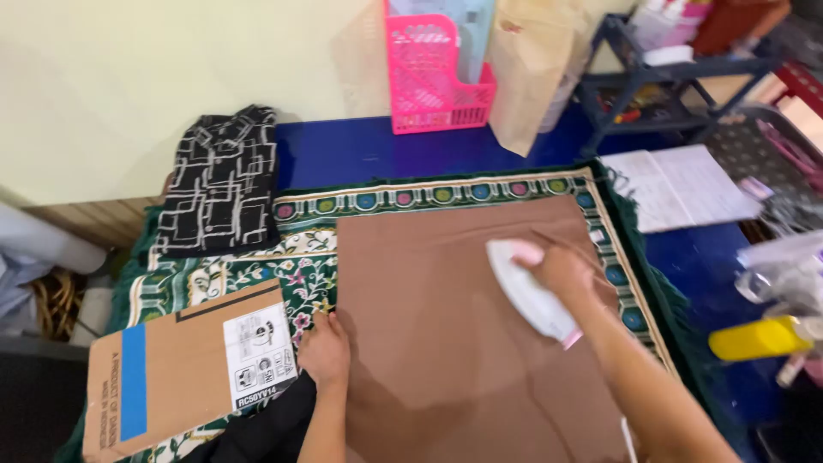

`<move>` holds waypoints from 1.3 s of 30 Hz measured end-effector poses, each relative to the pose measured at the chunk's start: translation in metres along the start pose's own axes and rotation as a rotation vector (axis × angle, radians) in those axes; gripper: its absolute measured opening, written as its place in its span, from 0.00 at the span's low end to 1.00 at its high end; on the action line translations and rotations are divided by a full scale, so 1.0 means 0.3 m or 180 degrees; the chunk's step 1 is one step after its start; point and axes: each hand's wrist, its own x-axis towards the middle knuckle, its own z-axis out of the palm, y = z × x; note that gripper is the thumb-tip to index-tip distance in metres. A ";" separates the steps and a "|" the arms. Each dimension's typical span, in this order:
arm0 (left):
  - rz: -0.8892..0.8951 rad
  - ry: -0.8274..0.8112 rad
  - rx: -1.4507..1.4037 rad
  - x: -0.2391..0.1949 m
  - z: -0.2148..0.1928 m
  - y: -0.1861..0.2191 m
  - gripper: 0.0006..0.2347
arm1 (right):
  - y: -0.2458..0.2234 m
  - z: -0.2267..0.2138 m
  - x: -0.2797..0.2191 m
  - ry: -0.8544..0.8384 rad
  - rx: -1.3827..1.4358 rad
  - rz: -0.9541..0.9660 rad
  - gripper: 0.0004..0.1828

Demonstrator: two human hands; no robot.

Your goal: Ironing a brown garment on a flat surface using a steam iron and a spray bottle.

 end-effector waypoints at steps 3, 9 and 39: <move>0.0057 0.0142 -0.0172 0.000 -0.003 0.000 0.12 | -0.321 -0.050 -0.198 -0.0592 0.0024 -0.0592 0.43; 0.0066 0.0168 -0.0159 0.019 -0.047 0.018 0.10 | -0.725 0.035 -0.301 -0.0389 -0.0002 -0.2359 0.40; 0.0862 -0.0307 -0.0399 0.038 -0.118 0.036 0.16 | -0.399 -0.008 0.162 0.0337 0.0316 -0.0503 0.43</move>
